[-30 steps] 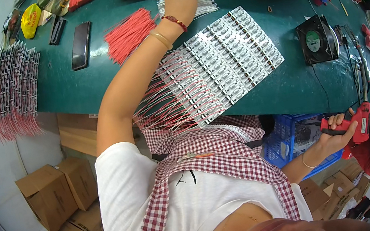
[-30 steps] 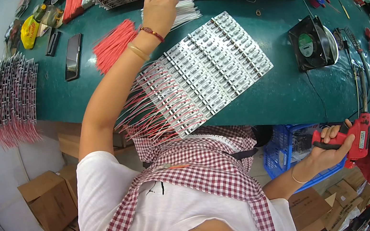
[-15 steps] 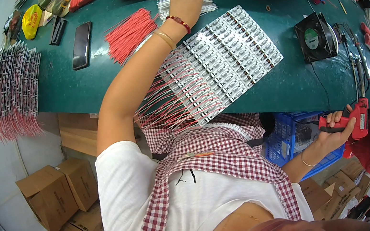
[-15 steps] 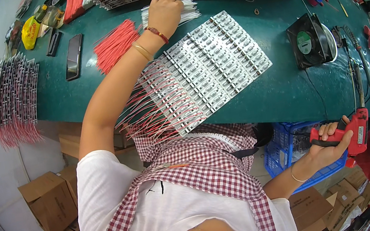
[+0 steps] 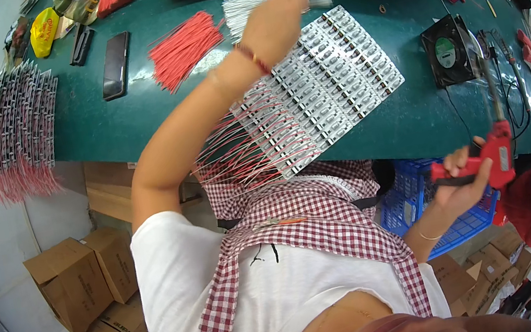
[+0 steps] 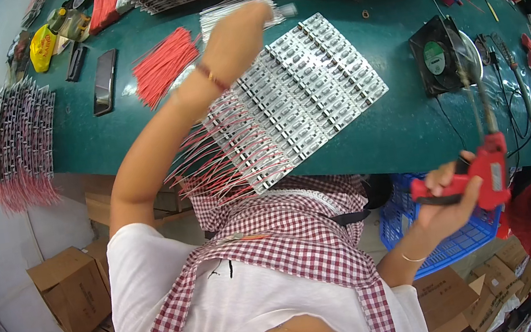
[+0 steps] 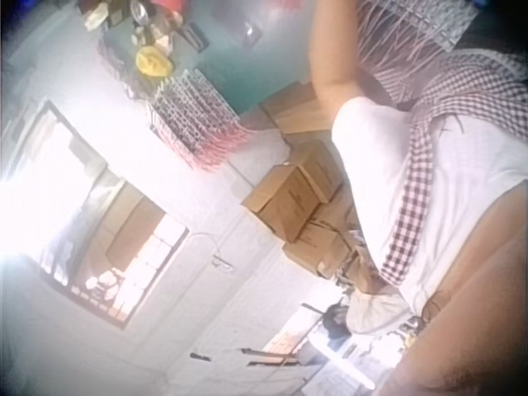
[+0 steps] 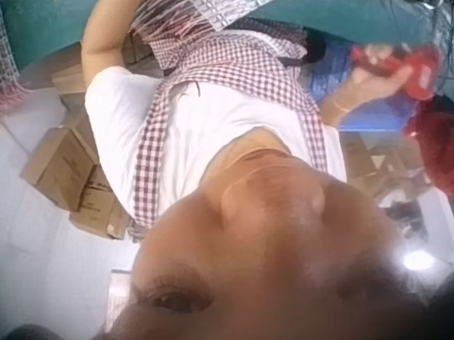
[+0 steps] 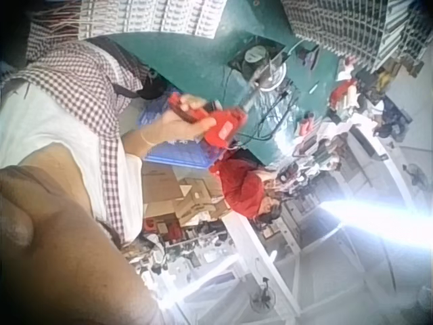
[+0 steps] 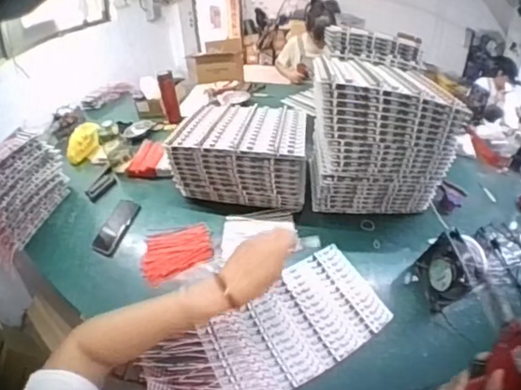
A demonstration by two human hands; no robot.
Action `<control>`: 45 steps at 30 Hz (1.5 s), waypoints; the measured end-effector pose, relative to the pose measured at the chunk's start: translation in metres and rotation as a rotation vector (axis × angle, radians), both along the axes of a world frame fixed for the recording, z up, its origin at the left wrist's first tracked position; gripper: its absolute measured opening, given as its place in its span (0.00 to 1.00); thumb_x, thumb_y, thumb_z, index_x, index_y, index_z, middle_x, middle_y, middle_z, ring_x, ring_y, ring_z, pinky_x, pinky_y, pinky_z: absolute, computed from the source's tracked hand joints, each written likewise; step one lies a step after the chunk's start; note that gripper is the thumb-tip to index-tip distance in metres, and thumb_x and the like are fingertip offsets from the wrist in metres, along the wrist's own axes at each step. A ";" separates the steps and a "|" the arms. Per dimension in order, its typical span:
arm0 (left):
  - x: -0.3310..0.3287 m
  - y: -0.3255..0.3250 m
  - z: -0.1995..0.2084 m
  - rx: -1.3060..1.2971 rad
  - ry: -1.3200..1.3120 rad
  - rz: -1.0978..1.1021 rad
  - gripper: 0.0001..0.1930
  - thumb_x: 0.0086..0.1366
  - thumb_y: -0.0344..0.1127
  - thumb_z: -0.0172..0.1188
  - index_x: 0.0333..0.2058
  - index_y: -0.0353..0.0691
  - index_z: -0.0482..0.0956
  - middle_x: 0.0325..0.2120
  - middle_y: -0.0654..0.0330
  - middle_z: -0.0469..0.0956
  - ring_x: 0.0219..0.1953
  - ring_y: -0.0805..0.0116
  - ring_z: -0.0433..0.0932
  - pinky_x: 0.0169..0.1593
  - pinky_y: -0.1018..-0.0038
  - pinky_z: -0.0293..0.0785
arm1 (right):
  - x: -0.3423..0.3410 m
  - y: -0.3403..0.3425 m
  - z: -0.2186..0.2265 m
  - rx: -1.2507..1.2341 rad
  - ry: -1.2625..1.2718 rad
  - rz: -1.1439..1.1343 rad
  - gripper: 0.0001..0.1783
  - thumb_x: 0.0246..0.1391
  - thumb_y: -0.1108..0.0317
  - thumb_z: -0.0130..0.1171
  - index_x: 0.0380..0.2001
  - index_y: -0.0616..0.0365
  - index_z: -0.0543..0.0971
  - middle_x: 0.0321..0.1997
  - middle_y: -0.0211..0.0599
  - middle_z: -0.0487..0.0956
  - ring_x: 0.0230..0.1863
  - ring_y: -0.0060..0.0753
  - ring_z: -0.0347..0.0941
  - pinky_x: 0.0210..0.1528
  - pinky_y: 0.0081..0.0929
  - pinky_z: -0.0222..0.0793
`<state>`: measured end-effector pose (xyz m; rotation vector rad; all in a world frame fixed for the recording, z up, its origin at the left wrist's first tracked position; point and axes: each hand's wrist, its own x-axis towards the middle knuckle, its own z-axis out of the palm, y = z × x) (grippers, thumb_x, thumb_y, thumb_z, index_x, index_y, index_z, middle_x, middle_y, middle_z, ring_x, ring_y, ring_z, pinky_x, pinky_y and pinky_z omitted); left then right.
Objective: Soldering wires to LED strip components on a factory assembly line workbench.
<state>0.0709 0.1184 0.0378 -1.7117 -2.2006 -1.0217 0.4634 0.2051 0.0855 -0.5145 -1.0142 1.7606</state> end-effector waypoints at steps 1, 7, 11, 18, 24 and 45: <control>0.020 -0.018 0.006 -0.126 -0.090 -0.101 0.08 0.56 0.25 0.55 0.35 0.38 0.75 0.31 0.48 0.78 0.36 0.46 0.79 0.39 0.55 0.76 | -0.011 -0.006 -0.007 -0.090 0.056 0.061 0.27 0.67 0.48 0.48 0.53 0.62 0.69 0.32 0.42 0.74 0.33 0.31 0.72 0.34 0.28 0.71; 0.120 -0.112 0.017 -0.567 -0.209 -0.526 0.09 0.56 0.29 0.56 0.37 0.37 0.76 0.37 0.55 0.75 0.37 0.56 0.79 0.41 0.59 0.75 | -0.069 -0.020 -0.047 -0.207 -0.188 0.274 0.29 0.65 0.41 0.48 0.54 0.56 0.68 0.65 0.59 0.66 0.68 0.59 0.61 0.65 0.60 0.62; 0.124 -0.129 0.012 -0.510 -0.025 -0.413 0.10 0.58 0.34 0.58 0.38 0.38 0.76 0.48 0.56 0.73 0.47 0.62 0.75 0.46 0.67 0.71 | -0.081 -0.017 -0.052 -0.283 -0.195 0.474 0.29 0.65 0.40 0.46 0.54 0.53 0.66 0.67 0.63 0.64 0.71 0.59 0.57 0.65 0.60 0.62; 0.121 -0.131 -0.003 -0.370 -0.092 -0.310 0.09 0.59 0.33 0.57 0.37 0.37 0.75 0.55 0.52 0.71 0.46 0.61 0.75 0.47 0.67 0.72 | -0.081 -0.035 -0.052 -0.190 -0.319 0.491 0.26 0.66 0.46 0.49 0.53 0.55 0.66 0.64 0.62 0.68 0.70 0.53 0.60 0.62 0.55 0.68; 0.105 -0.122 -0.006 -0.379 0.023 -0.333 0.09 0.55 0.31 0.57 0.36 0.39 0.75 0.47 0.57 0.73 0.43 0.63 0.74 0.45 0.68 0.71 | -0.077 -0.045 -0.052 -0.203 -0.323 0.499 0.25 0.67 0.46 0.48 0.53 0.56 0.66 0.64 0.64 0.67 0.70 0.56 0.60 0.62 0.55 0.68; -0.044 0.025 -0.065 -0.232 0.086 0.092 0.09 0.60 0.36 0.62 0.31 0.34 0.78 0.32 0.51 0.76 0.40 0.50 0.77 0.44 0.60 0.75 | -0.060 -0.038 -0.033 -0.304 -0.253 0.459 0.29 0.65 0.41 0.48 0.54 0.55 0.65 0.66 0.67 0.63 0.69 0.64 0.59 0.64 0.61 0.64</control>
